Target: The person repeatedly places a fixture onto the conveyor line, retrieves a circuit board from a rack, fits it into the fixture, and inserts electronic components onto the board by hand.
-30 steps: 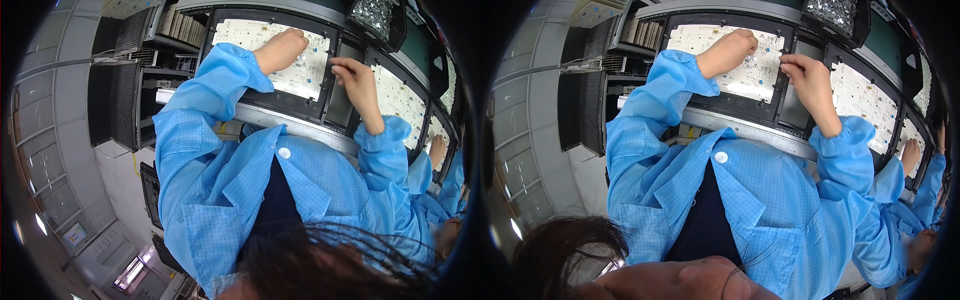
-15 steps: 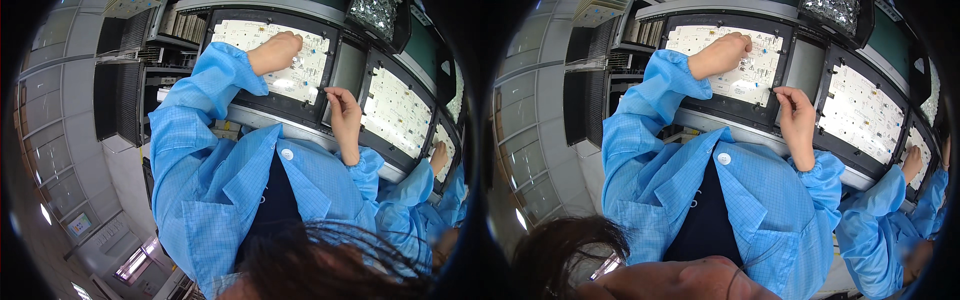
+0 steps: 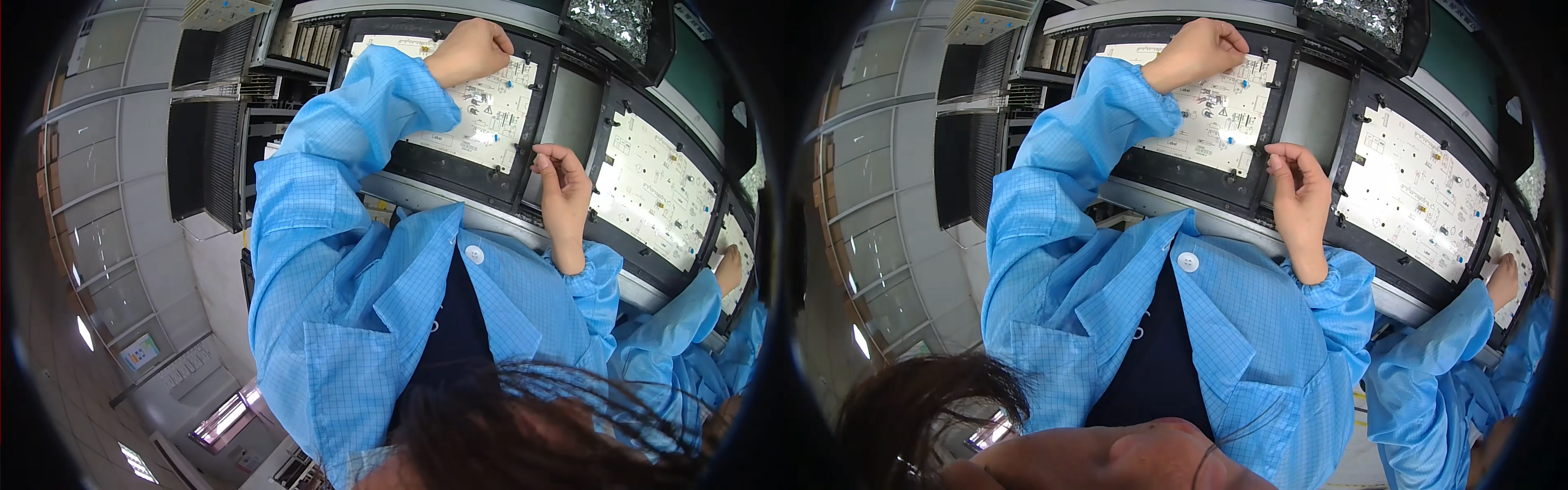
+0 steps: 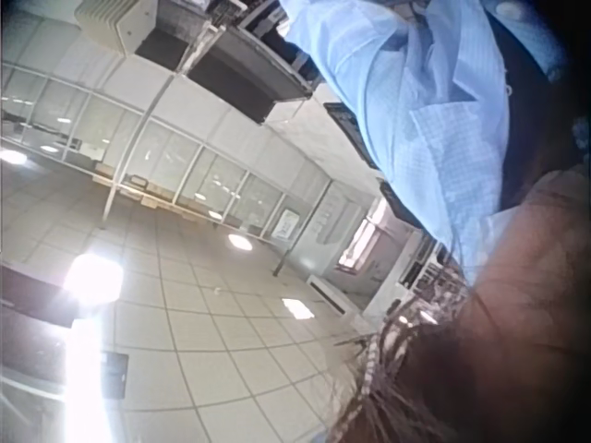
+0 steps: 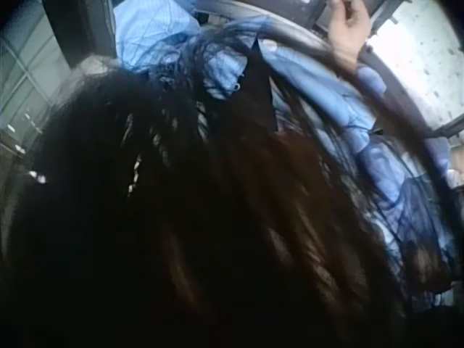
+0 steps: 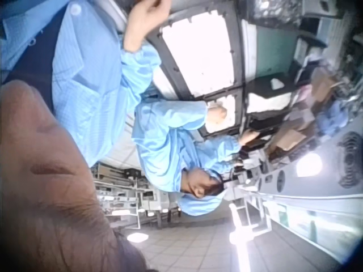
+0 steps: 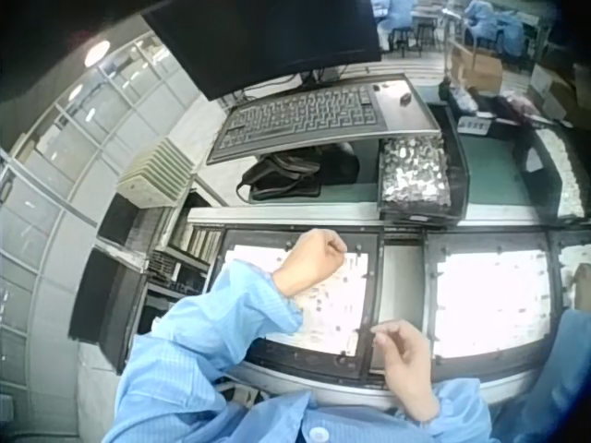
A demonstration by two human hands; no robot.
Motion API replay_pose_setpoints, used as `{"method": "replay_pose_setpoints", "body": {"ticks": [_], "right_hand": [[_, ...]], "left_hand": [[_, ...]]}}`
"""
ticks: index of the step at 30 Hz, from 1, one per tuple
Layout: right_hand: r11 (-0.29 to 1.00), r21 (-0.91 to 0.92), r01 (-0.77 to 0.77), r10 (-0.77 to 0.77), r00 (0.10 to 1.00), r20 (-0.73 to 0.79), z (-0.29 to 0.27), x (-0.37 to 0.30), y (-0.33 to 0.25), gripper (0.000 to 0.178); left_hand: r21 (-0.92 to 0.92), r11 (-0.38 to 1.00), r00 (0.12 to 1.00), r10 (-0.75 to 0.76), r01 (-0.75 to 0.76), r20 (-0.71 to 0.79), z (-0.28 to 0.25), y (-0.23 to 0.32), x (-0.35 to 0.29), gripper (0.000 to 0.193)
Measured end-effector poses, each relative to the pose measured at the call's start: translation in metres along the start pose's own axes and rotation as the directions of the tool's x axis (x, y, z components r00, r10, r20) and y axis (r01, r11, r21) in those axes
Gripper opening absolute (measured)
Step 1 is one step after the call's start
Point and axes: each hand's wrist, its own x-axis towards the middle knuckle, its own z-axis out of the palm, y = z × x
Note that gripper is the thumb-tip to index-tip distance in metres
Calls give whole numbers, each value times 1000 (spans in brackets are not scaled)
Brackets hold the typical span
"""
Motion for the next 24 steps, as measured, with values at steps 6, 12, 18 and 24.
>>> {"method": "replay_pose_setpoints", "body": {"ticks": [6,12,18,24], "right_hand": [[999,2,32,-31,997,-73,-5,-3,-5,11],[999,4,43,-43,997,-59,-6,-5,-8,11],[999,-4,51,-51,995,-90,-3,-3,-9,13],[999,10,34,-32,986,-164,0,3,-8,16]], "left_hand": [[159,987,1000,4,-9,31,1,11,1,18],[116,993,999,11,-15,37,6,8,3,20],[159,987,999,18,-24,39,6,17,4,17],[302,945,992,116,-127,55,15,13,6,21]]}}
